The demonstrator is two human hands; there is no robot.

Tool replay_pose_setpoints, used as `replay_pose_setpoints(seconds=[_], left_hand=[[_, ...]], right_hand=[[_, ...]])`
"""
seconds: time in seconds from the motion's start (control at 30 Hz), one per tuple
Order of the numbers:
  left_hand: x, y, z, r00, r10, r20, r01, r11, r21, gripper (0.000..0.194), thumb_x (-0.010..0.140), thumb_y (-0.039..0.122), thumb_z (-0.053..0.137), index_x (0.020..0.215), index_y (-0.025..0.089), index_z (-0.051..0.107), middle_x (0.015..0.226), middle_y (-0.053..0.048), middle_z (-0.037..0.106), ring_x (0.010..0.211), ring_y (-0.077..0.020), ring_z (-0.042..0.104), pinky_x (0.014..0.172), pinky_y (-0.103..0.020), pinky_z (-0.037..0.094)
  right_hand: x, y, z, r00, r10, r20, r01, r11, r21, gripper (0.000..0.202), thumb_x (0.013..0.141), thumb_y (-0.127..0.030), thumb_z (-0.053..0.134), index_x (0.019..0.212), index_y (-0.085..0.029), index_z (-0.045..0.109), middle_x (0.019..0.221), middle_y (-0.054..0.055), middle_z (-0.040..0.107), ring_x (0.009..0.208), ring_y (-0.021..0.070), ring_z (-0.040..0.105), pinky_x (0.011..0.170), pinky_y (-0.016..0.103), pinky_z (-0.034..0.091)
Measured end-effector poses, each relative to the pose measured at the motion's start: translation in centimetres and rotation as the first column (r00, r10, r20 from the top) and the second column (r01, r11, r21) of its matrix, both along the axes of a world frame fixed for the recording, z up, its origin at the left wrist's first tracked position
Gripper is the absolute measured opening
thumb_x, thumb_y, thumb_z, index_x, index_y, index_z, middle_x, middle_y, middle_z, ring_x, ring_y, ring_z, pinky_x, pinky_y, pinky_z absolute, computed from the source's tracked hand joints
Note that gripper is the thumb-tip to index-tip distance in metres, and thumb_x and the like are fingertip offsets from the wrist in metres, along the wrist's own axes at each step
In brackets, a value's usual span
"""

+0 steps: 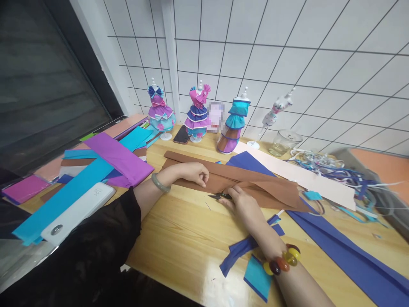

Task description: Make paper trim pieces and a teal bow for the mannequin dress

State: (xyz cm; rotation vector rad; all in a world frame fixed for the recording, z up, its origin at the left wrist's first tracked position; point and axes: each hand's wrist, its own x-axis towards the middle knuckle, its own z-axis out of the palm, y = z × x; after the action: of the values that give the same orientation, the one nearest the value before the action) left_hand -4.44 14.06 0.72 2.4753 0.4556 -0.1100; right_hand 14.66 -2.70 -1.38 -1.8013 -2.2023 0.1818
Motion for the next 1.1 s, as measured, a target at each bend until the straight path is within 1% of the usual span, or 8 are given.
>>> replay_pose_setpoints(seconds=[0.17,0.33,0.47,0.67,0.8,0.9,1.03,1.1], left_hand=[[0.1,0.2,-0.5,0.999,0.031,-0.017,-0.031,0.999,-0.017,0.027,0.064,0.041,0.068,0.079,0.018,0.064,0.066,0.002,0.06,0.055,-0.0085,0.05,0.05,-0.021,0.028],[0.0,0.5,-0.8,0.999,0.042,-0.018,-0.043,0.997,-0.071,0.03,0.063,0.044,0.067,0.079,0.019,0.063,0.063,0.003,0.059,0.054,-0.0085,0.049,0.049,-0.021,0.028],[-0.2,0.4,-0.7,0.999,0.049,-0.017,-0.05,0.993,-0.104,0.031,0.061,0.043,0.069,0.079,0.019,0.062,0.06,0.004,0.057,0.052,-0.0081,0.048,0.049,-0.021,0.028],[0.1,-0.1,-0.3,0.995,0.058,-0.078,-0.069,0.987,-0.145,0.031,0.061,0.042,0.069,0.079,0.018,0.061,0.057,0.003,0.058,0.05,-0.0091,0.051,0.048,-0.021,0.03],[0.1,-0.1,-0.5,0.994,0.051,-0.098,-0.067,0.984,-0.165,0.031,0.063,0.044,0.067,0.08,0.019,0.06,0.06,0.002,0.059,0.05,-0.0095,0.052,0.048,-0.02,0.031],[0.0,0.1,-0.6,0.996,0.025,-0.083,-0.041,0.981,-0.189,0.031,0.066,0.044,0.065,0.083,0.019,0.059,0.062,0.002,0.059,0.052,-0.0094,0.051,0.047,-0.02,0.032],[-0.2,0.1,-0.2,0.999,-0.014,-0.033,0.01,0.994,-0.11,0.029,0.065,0.042,0.066,0.081,0.019,0.061,0.065,0.002,0.059,0.055,-0.0087,0.049,0.049,-0.021,0.03],[-0.2,0.0,0.1,1.0,-0.014,-0.023,0.012,0.998,-0.064,0.029,0.065,0.044,0.066,0.08,0.018,0.063,0.065,0.002,0.058,0.056,-0.0086,0.048,0.05,-0.021,0.029]], right_hand=[[-0.1,0.4,0.1,0.999,0.015,0.04,-0.016,1.0,0.015,0.029,0.086,-0.047,0.043,0.091,-0.022,0.058,0.09,0.007,0.061,0.076,0.0204,0.063,0.061,0.029,0.046],[-0.5,0.4,0.1,0.999,0.006,0.041,-0.006,1.0,0.01,0.031,0.087,-0.048,0.041,0.09,-0.021,0.056,0.088,0.007,0.06,0.076,0.0207,0.062,0.063,0.031,0.046],[-0.3,0.2,0.2,1.0,0.01,-0.005,-0.01,1.0,-0.005,0.031,0.087,-0.048,0.041,0.09,-0.021,0.057,0.091,0.008,0.061,0.079,0.0211,0.062,0.065,0.031,0.047],[1.0,0.0,0.0,1.0,0.025,-0.014,-0.025,0.999,-0.028,0.03,0.085,-0.048,0.044,0.093,-0.023,0.059,0.095,0.008,0.063,0.082,0.0214,0.063,0.067,0.032,0.048],[0.7,0.3,-0.1,0.999,0.033,0.0,-0.032,0.999,-0.038,0.03,0.086,-0.049,0.043,0.09,-0.023,0.057,0.093,0.008,0.062,0.079,0.0206,0.063,0.065,0.031,0.048],[0.3,0.6,0.0,0.999,0.033,0.008,-0.033,0.999,-0.038,0.032,0.086,-0.05,0.042,0.089,-0.022,0.056,0.093,0.008,0.062,0.077,0.0208,0.063,0.065,0.031,0.048],[1.1,0.6,-0.2,0.999,0.04,-0.029,-0.041,0.998,-0.046,0.031,0.085,-0.049,0.045,0.09,-0.022,0.058,0.093,0.008,0.063,0.079,0.0211,0.063,0.068,0.033,0.048],[1.8,0.4,-0.3,0.999,0.037,-0.039,-0.039,0.998,-0.05,0.03,0.084,-0.049,0.046,0.091,-0.023,0.058,0.094,0.008,0.063,0.081,0.0216,0.063,0.07,0.033,0.049]])
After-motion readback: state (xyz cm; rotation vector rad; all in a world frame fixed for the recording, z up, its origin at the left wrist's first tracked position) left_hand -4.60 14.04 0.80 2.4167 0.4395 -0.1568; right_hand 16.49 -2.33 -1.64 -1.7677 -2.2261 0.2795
